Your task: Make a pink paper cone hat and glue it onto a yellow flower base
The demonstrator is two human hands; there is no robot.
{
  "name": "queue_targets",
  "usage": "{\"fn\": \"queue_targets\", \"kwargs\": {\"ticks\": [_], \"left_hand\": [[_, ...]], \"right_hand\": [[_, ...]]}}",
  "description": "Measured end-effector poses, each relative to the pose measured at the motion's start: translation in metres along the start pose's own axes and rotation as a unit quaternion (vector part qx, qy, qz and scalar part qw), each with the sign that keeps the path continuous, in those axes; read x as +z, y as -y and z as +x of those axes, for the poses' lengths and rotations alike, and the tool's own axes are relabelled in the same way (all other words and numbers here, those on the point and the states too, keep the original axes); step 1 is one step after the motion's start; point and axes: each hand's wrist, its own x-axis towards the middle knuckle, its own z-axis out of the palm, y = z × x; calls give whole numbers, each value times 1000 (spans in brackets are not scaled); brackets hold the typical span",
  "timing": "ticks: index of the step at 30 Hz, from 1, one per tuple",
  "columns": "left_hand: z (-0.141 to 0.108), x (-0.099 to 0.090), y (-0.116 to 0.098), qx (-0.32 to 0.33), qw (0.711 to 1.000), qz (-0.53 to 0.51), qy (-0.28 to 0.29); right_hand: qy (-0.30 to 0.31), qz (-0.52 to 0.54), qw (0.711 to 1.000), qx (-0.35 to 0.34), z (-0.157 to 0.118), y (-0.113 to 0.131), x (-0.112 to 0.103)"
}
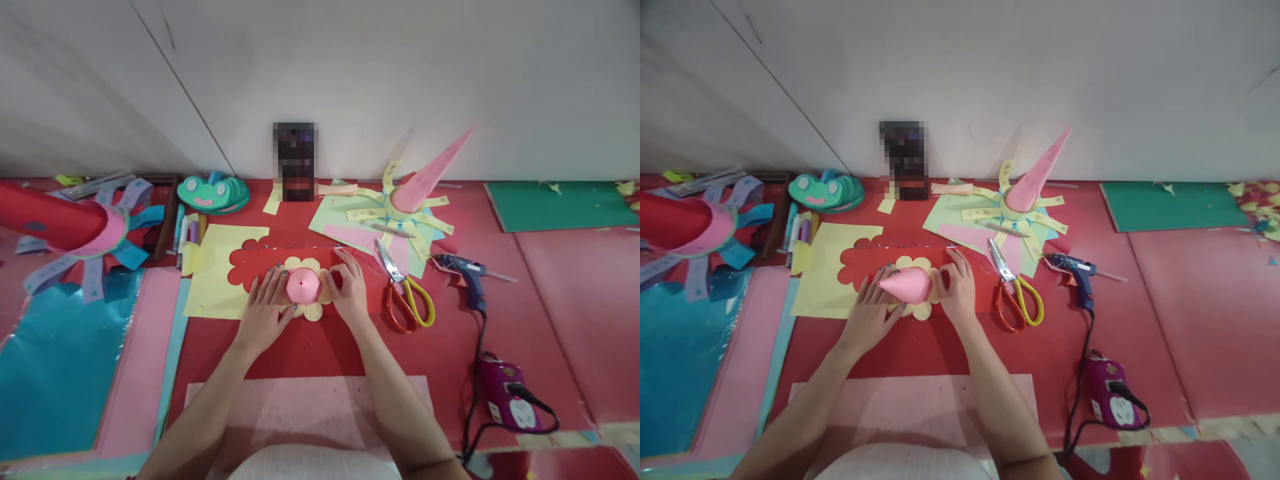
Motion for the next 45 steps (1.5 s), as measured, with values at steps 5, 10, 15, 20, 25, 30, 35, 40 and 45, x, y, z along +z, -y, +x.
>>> {"fn": "queue_targets", "kwargs": {"ticks": [5, 10, 15, 20, 25, 30, 35, 40, 45], "left_hand": [[-1, 1, 2, -4, 1000, -13, 0], [-1, 2, 3, -11, 1000, -20, 1], [-1, 2, 2, -12, 999, -31, -8], [-1, 4, 2, -12, 999, -40, -11], [0, 7, 1, -19, 998, -51, -15], [1, 7, 0, -22, 998, -56, -15], [1, -1, 0, -23, 997, -70, -25], [-8, -34, -2, -36, 996, -63, -55], [-29, -66, -18, -62, 985, -150, -66]], "right_hand": [[2, -1, 1000, -1, 0, 0, -1], [-2, 8, 1000, 11, -2, 1, -2], [-9, 16, 1000, 26, -10, 2, -5], [-4, -11, 999, 30, -18, 2, -7], [8, -36, 999, 37, -25, 2, -11], [21, -49, 998, 37, -32, 4, -14], [12, -71, 997, 38, -39, 8, -18], [-39, -97, 994, 34, -43, 1, -51], [-74, -253, 955, 135, -50, -27, -100]]}}
